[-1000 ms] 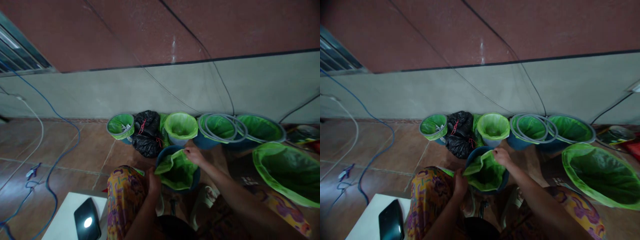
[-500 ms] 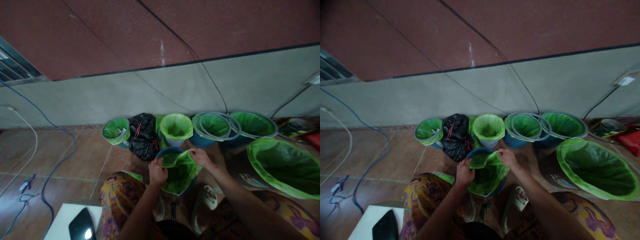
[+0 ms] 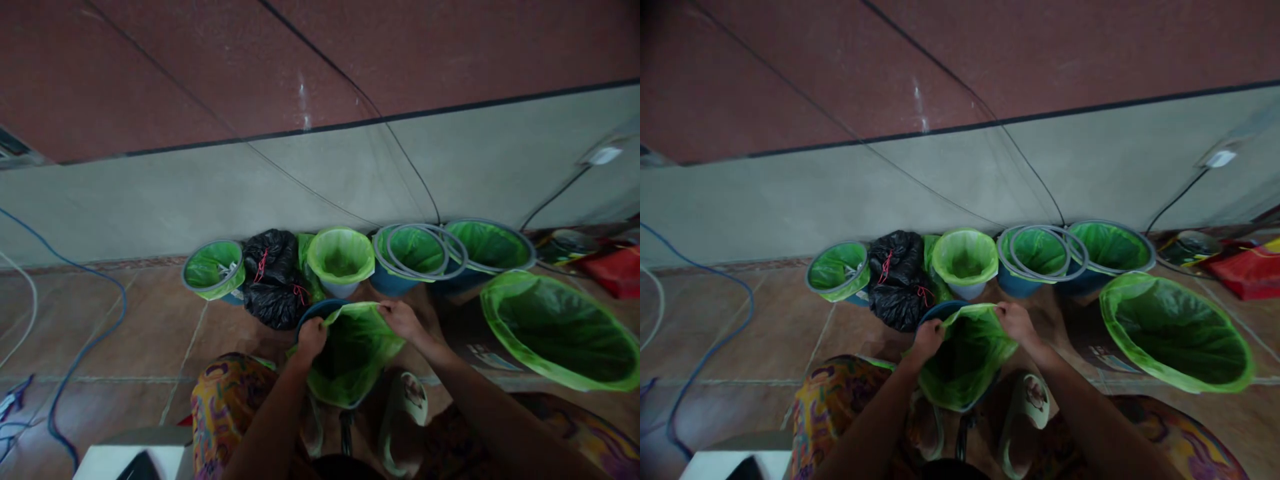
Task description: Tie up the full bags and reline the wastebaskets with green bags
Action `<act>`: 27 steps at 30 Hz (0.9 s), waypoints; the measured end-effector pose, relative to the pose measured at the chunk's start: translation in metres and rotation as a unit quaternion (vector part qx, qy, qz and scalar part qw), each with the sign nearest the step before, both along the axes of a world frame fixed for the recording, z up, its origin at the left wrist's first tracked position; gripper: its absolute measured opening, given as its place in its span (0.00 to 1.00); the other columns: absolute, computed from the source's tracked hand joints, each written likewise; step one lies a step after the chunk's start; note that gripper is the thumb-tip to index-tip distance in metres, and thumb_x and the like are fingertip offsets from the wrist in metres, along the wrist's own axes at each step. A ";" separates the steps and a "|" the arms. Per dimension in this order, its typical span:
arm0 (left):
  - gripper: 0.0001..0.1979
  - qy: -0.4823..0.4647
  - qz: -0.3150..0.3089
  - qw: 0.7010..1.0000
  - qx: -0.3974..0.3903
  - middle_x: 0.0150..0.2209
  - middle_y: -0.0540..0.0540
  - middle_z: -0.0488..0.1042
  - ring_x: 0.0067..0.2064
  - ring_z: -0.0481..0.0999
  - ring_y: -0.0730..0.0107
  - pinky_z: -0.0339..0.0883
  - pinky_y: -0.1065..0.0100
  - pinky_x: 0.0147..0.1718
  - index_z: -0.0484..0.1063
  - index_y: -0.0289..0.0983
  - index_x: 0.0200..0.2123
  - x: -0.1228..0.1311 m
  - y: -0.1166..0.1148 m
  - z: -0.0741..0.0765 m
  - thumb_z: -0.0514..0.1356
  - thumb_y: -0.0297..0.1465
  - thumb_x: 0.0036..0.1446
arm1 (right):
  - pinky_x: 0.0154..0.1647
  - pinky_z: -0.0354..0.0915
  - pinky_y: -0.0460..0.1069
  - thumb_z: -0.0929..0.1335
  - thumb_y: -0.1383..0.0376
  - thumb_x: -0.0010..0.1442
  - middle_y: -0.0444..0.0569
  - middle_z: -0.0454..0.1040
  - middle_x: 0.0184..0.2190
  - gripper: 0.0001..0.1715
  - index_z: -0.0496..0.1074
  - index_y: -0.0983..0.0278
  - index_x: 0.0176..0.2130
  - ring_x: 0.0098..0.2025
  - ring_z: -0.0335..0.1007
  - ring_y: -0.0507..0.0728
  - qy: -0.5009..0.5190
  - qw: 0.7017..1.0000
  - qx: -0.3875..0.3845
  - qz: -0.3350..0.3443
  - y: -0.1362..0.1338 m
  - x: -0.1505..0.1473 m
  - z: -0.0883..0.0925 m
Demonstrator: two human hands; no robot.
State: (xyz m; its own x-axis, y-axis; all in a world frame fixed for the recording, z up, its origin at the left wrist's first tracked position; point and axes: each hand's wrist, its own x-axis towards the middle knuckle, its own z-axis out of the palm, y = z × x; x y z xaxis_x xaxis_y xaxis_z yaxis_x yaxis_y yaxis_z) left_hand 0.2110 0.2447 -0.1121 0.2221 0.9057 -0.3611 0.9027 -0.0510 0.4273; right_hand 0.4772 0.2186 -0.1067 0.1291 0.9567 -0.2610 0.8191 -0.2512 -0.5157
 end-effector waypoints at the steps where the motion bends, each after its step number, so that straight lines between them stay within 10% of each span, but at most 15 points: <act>1: 0.12 -0.019 0.029 0.999 0.001 0.39 0.41 0.82 0.41 0.79 0.65 0.67 0.68 0.43 0.79 0.36 0.38 -0.003 0.005 0.003 0.54 0.27 0.63 | 0.37 0.65 0.48 0.61 0.61 0.66 0.53 0.81 0.33 0.20 0.79 0.63 0.34 0.37 0.78 0.58 -0.035 0.999 -0.013 0.006 -0.001 0.001 0.000; 8: 0.13 -0.052 0.130 0.986 0.091 0.44 0.40 0.81 0.43 0.79 0.66 0.68 0.70 0.45 0.82 0.36 0.40 -0.019 0.024 0.019 0.56 0.26 0.61 | 0.44 0.68 0.51 0.61 0.66 0.64 0.57 0.82 0.41 0.19 0.79 0.64 0.45 0.46 0.78 0.63 -0.096 0.991 -0.078 0.048 -0.003 -0.008 0.008; 13: 0.16 -0.087 0.120 0.982 0.117 0.44 0.43 0.80 0.45 0.78 0.66 0.68 0.68 0.49 0.83 0.38 0.40 -0.021 0.022 0.015 0.56 0.22 0.56 | 0.60 0.63 0.54 0.69 0.68 0.55 0.59 0.70 0.61 0.40 0.64 0.65 0.65 0.61 0.68 0.63 -0.016 0.997 -0.022 0.073 0.007 -0.027 0.017; 22: 0.16 -0.166 0.122 0.966 0.157 0.41 0.44 0.77 0.45 0.76 0.67 0.69 0.67 0.50 0.80 0.38 0.31 -0.030 0.022 0.014 0.54 0.19 0.51 | 0.50 0.65 0.51 0.67 0.63 0.61 0.52 0.80 0.42 0.12 0.80 0.61 0.42 0.47 0.75 0.60 0.010 0.987 0.000 0.163 0.022 -0.059 0.020; 27: 0.12 -0.094 0.092 0.987 0.087 0.33 0.47 0.77 0.37 0.75 0.70 0.66 0.71 0.41 0.78 0.37 0.28 -0.030 0.016 0.017 0.55 0.19 0.50 | 0.39 0.65 0.47 0.68 0.64 0.56 0.47 0.81 0.32 0.09 0.79 0.62 0.34 0.36 0.75 0.56 0.098 0.991 0.080 0.044 0.030 -0.055 0.011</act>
State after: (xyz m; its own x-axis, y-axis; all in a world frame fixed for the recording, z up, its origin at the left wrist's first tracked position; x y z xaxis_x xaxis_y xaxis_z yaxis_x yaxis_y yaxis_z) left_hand 0.1809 0.2611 -0.0951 0.0960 0.9816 -0.1651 0.8086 0.0198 0.5880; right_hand 0.4226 0.2487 -0.0956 0.0044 0.9932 -0.1166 0.7143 -0.0848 -0.6947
